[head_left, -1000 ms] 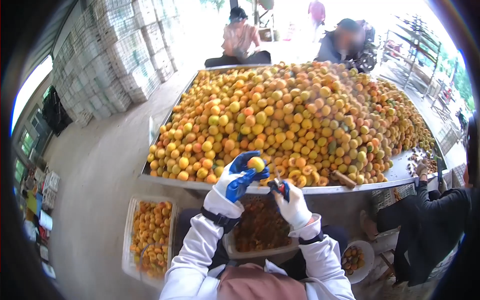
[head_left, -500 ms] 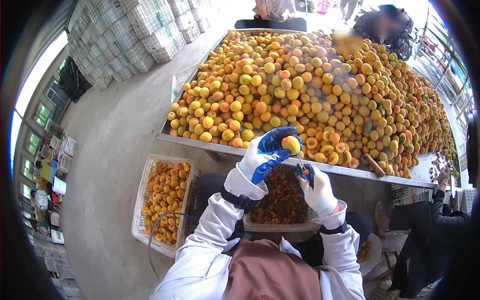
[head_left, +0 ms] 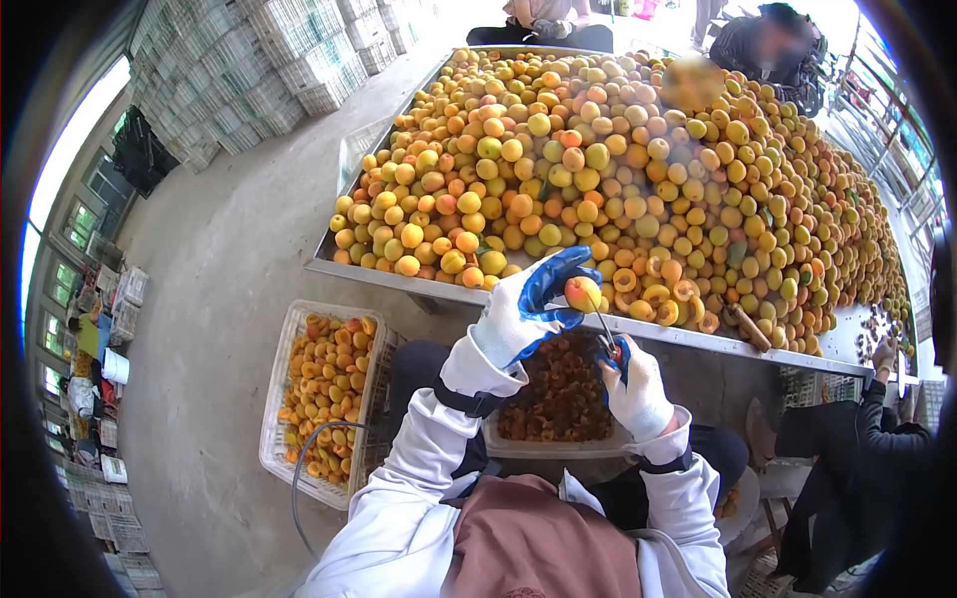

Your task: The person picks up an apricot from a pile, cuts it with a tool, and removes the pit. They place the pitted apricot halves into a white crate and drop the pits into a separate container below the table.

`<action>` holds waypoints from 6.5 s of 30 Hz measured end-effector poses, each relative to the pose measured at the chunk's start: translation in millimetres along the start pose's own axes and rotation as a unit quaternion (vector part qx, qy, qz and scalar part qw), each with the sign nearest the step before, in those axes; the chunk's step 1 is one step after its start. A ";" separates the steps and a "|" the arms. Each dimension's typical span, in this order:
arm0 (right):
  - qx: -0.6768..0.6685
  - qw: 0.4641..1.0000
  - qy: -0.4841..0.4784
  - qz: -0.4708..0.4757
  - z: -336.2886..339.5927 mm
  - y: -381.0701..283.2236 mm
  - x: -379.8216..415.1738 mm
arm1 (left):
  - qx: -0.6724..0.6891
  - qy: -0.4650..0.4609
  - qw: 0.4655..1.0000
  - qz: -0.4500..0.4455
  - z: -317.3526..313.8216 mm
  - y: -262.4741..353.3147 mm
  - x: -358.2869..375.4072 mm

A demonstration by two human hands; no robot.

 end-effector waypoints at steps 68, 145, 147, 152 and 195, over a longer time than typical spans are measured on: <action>-0.199 0.954 0.181 -0.130 -17.1 55.1 -25.1 | -0.087 0.110 0.990 0.008 -23.9 -89.7 -30.0; -0.080 0.995 0.029 -0.048 10.1 0.1 -9.8 | -0.087 -0.034 0.993 0.077 -0.4 -0.6 -29.9; -0.064 0.996 0.017 -0.054 10.3 1.3 -9.5 | -0.119 -0.018 0.992 0.048 1.6 -2.6 -30.3; -0.047 0.998 0.014 -0.042 6.8 5.6 -8.0 | -0.173 0.008 0.985 0.016 4.1 -1.9 -28.0; -0.070 0.989 0.120 -0.060 -26.9 15.8 -13.3 | 0.145 0.069 0.983 0.094 -43.9 -24.4 -21.1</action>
Point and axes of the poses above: each hand's wrist, its own x-axis away from the middle knuckle, its own z-axis out of the back of the hand, y = z × x, the point moved 2 cm from there along -x, towards the middle knuckle, and after that the axes turned 11 degrees about z, right-handed, at the moved point
